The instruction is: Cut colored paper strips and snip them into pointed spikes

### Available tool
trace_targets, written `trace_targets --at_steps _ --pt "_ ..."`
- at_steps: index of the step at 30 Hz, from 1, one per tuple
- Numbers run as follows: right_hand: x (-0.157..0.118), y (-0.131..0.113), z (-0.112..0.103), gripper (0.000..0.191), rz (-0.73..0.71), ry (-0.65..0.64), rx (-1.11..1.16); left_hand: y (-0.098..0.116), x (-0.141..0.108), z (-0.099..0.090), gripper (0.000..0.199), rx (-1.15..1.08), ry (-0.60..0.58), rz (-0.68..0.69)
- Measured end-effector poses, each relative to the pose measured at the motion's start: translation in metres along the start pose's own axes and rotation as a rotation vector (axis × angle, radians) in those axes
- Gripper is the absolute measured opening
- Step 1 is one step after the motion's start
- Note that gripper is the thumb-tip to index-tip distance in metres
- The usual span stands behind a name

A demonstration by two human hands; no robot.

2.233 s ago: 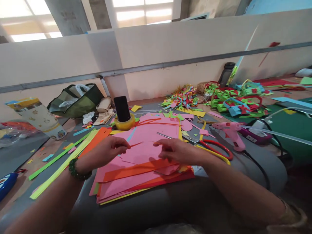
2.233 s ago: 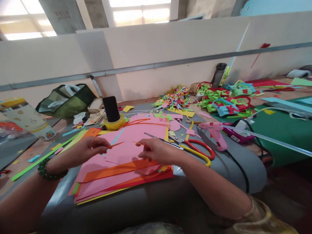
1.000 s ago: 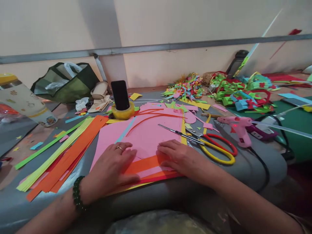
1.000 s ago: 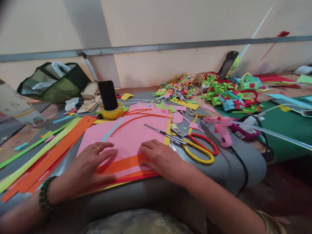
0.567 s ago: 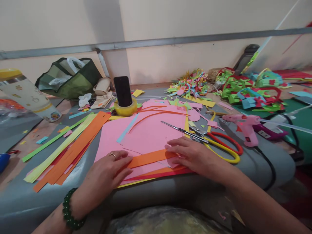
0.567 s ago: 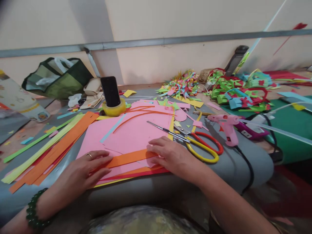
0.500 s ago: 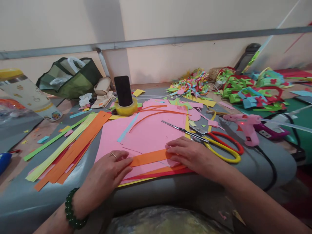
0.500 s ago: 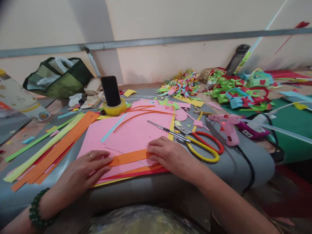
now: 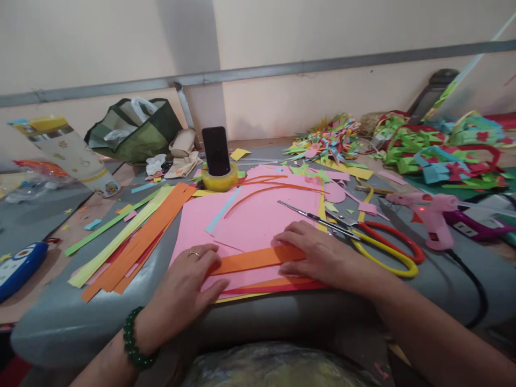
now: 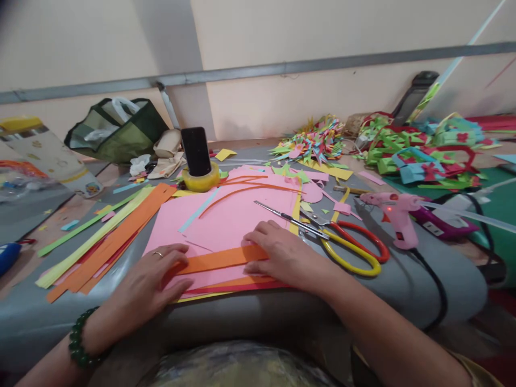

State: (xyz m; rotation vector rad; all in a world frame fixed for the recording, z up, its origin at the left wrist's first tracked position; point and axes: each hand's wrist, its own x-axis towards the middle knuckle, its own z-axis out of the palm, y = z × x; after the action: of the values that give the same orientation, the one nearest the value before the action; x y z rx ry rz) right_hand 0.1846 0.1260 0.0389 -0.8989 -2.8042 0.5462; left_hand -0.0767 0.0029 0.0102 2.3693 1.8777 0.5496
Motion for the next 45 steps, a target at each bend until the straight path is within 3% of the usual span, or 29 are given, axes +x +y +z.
trace_targets --at_steps 3,8,14,19,23,26,30,32,34,37,39,42,45 --pt "0.006 0.007 -0.006 0.047 0.114 -0.054 0.041 -0.007 0.003 -0.002 0.033 -0.144 -0.047 -0.130" --pt "0.008 0.016 -0.010 0.042 0.212 -0.138 0.129 -0.015 0.010 -0.006 0.010 -0.301 -0.197 -0.284" --pt "0.005 0.019 -0.010 0.006 0.061 -0.035 0.055 -0.013 0.016 -0.019 0.012 -0.303 -0.234 -0.214" --pt "0.003 0.015 -0.011 0.020 -0.019 -0.024 -0.073 -0.012 0.023 -0.030 0.009 -0.182 -0.290 -0.247" --pt "0.009 0.010 -0.019 0.022 0.125 -0.089 -0.036 -0.006 0.039 -0.025 0.022 -0.189 -0.235 -0.166" --pt "0.014 0.010 -0.023 0.020 0.235 -0.167 -0.035 0.003 0.052 -0.017 0.029 -0.269 -0.281 -0.137" --pt "0.014 0.019 -0.025 0.018 0.191 -0.194 -0.018 0.007 0.061 -0.017 0.015 -0.332 -0.415 -0.125" --pt "0.013 0.023 -0.028 0.020 0.172 -0.149 0.065 0.004 0.063 -0.023 0.013 -0.328 -0.386 -0.105" --pt "0.015 0.024 -0.034 0.023 0.151 -0.100 0.160 0.000 0.067 -0.033 0.026 -0.359 -0.287 -0.096" --pt "0.023 0.015 -0.043 0.025 0.069 -0.092 0.265 0.000 0.077 -0.045 0.064 -0.460 -0.195 -0.046" --pt "0.030 0.006 -0.047 0.023 0.033 -0.110 0.322 0.004 0.083 -0.049 0.075 -0.540 -0.276 0.010" --pt "0.039 -0.005 -0.050 0.022 0.060 -0.126 0.327 0.014 0.090 -0.045 0.066 -0.738 -0.496 0.008" --pt "0.048 -0.010 -0.053 0.023 0.091 -0.146 0.251 0.025 0.095 -0.031 0.056 -0.840 -0.471 -0.017"
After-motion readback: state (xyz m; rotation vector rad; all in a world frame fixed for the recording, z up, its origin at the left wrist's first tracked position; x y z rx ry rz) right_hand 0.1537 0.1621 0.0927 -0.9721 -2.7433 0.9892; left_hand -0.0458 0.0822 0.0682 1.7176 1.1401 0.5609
